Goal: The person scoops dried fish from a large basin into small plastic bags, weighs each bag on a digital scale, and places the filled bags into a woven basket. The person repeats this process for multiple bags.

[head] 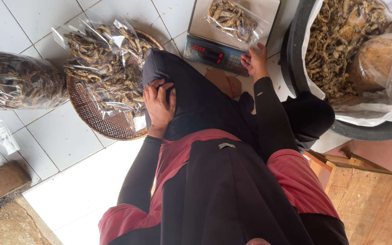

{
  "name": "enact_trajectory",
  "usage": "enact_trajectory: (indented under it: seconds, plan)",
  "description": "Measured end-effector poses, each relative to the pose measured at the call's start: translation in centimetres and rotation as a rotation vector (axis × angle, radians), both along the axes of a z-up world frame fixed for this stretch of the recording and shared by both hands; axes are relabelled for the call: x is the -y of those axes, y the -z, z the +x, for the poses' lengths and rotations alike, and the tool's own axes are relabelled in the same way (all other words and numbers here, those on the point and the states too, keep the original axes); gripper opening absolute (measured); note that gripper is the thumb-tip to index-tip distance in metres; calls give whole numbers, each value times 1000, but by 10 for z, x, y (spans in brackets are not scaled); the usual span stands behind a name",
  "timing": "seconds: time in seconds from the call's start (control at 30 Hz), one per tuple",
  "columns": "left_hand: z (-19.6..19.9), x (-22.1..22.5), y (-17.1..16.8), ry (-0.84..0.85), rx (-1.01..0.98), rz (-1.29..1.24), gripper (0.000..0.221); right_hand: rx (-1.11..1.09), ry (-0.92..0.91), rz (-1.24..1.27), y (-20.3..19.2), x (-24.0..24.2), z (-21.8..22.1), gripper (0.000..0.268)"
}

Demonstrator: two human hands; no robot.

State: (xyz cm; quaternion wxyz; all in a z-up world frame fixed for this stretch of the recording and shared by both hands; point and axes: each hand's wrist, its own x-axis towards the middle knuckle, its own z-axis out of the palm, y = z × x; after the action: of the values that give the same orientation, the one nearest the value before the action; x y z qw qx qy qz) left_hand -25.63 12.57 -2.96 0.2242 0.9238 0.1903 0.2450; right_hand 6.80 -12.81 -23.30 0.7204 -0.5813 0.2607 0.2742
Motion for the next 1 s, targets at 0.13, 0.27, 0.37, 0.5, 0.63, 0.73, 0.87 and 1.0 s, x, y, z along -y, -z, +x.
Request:
enact_trajectory:
  seconds: [0.13, 0.27, 0.37, 0.5, 0.63, 0.73, 0.87, 1.0]
  plan:
    - [-1, -1, 0, 1, -13, 5, 22, 54, -101, 21, -4, 0, 6, 23]
    - [2, 1, 0, 18, -2, -12, 22, 39, -157, -38, -13, -2, 23, 20]
    - [6, 4, -1, 32, 11, -8, 22, 56, -173, -73, -18, -6, 32, 17]
    - [6, 5, -1, 65, 33, -36, 23, 310, -267, -389, -19, -16, 37, 7]
    - [10, 6, 1, 47, 39, -7, 22, 889, -462, -583, -41, -19, 64, 8]
    - [16, 6, -4, 76, 57, -24, 22, 1495, -615, -875, -77, -13, 84, 7]
    - [37, 10, -24, 150, 124, -21, 24, 1725, -975, -1043, -157, -5, 84, 10]
    - [78, 20, -54, 357, 220, -86, 40, 1617, -1230, -1101, -254, 15, 29, 9]
